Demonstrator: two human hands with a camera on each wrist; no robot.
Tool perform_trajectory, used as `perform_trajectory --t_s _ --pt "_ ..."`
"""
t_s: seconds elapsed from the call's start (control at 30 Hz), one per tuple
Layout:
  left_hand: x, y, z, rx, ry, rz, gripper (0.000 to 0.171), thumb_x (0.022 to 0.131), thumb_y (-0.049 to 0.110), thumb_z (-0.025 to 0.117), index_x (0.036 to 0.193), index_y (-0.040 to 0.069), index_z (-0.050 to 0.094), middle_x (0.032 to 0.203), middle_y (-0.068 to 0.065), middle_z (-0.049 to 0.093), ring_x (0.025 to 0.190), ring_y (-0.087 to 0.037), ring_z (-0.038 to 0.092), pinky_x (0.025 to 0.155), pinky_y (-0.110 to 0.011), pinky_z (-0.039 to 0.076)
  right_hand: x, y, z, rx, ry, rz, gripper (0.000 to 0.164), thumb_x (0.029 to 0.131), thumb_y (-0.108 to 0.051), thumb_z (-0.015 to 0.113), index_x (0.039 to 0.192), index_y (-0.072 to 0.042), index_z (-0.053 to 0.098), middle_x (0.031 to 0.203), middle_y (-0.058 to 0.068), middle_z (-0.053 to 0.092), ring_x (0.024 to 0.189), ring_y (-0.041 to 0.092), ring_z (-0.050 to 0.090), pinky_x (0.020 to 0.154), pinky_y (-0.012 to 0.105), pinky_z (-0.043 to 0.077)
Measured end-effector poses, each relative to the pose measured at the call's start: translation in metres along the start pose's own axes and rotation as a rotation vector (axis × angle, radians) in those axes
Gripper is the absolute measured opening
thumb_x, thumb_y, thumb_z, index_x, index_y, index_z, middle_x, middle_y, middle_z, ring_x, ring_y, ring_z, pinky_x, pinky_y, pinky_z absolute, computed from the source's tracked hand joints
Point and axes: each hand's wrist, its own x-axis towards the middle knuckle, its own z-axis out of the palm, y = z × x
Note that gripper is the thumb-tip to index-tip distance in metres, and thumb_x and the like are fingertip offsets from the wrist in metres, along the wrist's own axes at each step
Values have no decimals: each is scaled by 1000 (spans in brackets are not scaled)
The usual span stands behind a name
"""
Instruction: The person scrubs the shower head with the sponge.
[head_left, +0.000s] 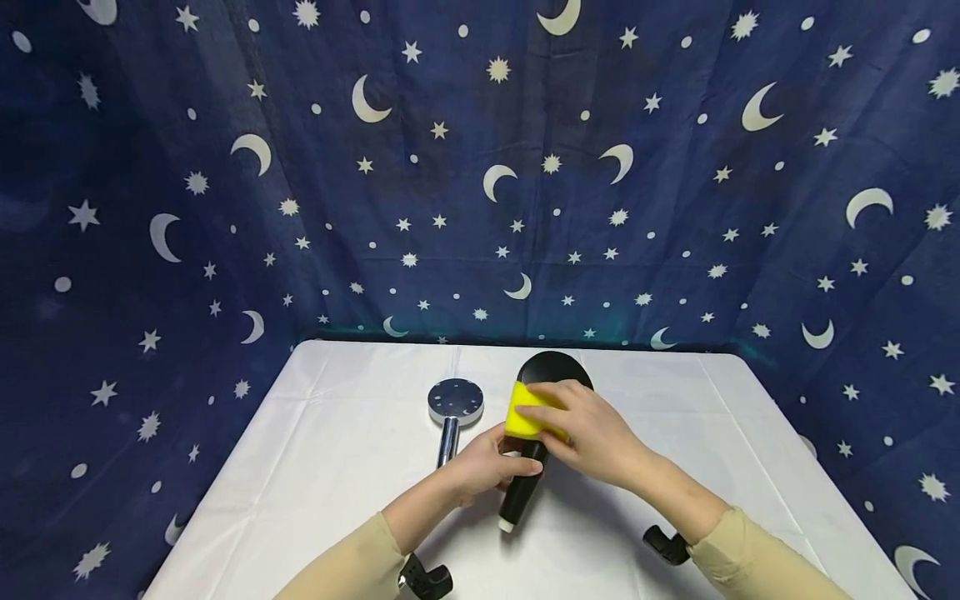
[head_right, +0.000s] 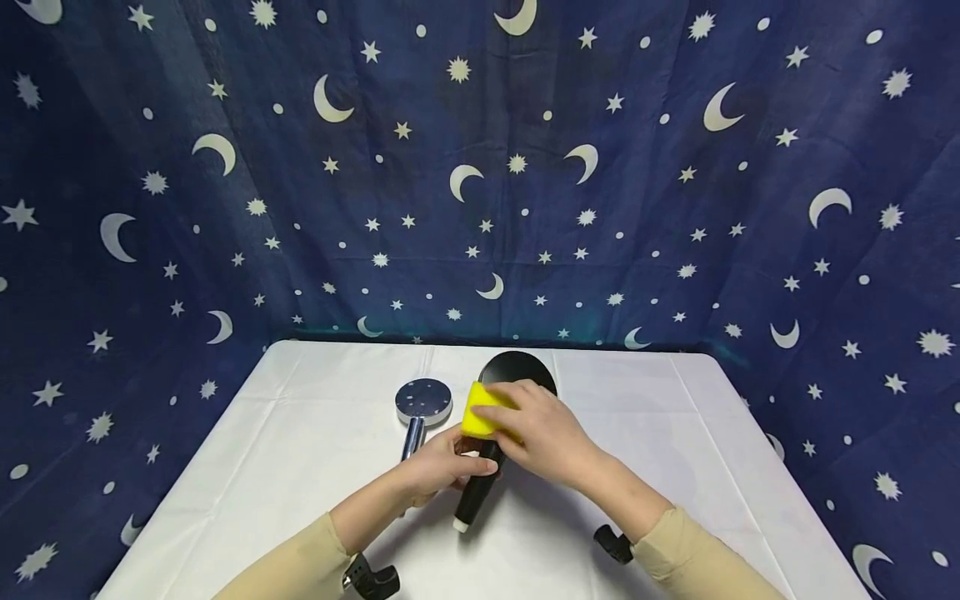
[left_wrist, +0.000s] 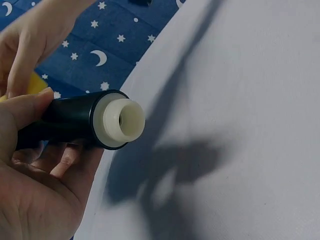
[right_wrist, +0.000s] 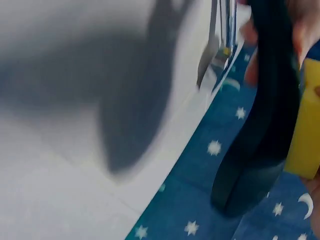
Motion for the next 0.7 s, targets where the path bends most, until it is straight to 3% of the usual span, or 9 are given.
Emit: perform_trajectory --t_s 0.1,0.23,0.33,0.4,0.6,0.7 --pt "-2 -1 0 -38 -22 3 69 91 11 77 152 23 47 119 -7 69 95 -26 72 71 -40 58 1 18 -5 -2 21 120 44 91 -15 75 134 -23 69 141 9 58 122 30 56 99 50 49" --pt "-6 -2 1 -71 -45 11 75 91 8 76 156 25 43 117 -8 71 95 -27 72 67 -37 57 2 43 -6 0 53 385 41 97 -19 70 138 -16 66 142 14 57 123 37 55 100 57 47" --pt "-8 -3 2 -77 -53 11 74 92 9 76 156 26 43 116 -10 70 96 -28 72 68 -37 57 0 46 0 2 83 452 41 99 -20 69 138 -13 65 141 15 58 122 39 55 99 57 47" --pt "-8 -4 0 -80 -52 11 74 92 11 75 156 27 42 117 -10 70 97 -28 72 69 -38 57 -3 36 5 21 104 405 41 97 -20 72 137 -15 66 141 14 58 121 37 56 98 56 48" --pt "-7 -6 -8 -68 -27 26 71 94 15 74 156 25 42 128 -9 66 101 -28 71 77 -43 57 -16 -11 13 61 74 133 46 88 -19 79 133 -24 71 143 4 57 122 24 55 94 47 53" --pt "-5 -4 -11 -81 -39 36 71 94 16 74 156 24 41 134 -8 63 103 -29 71 81 -45 57 -15 -13 10 32 62 74 48 86 -16 79 132 -26 71 143 3 57 122 23 55 96 45 52"
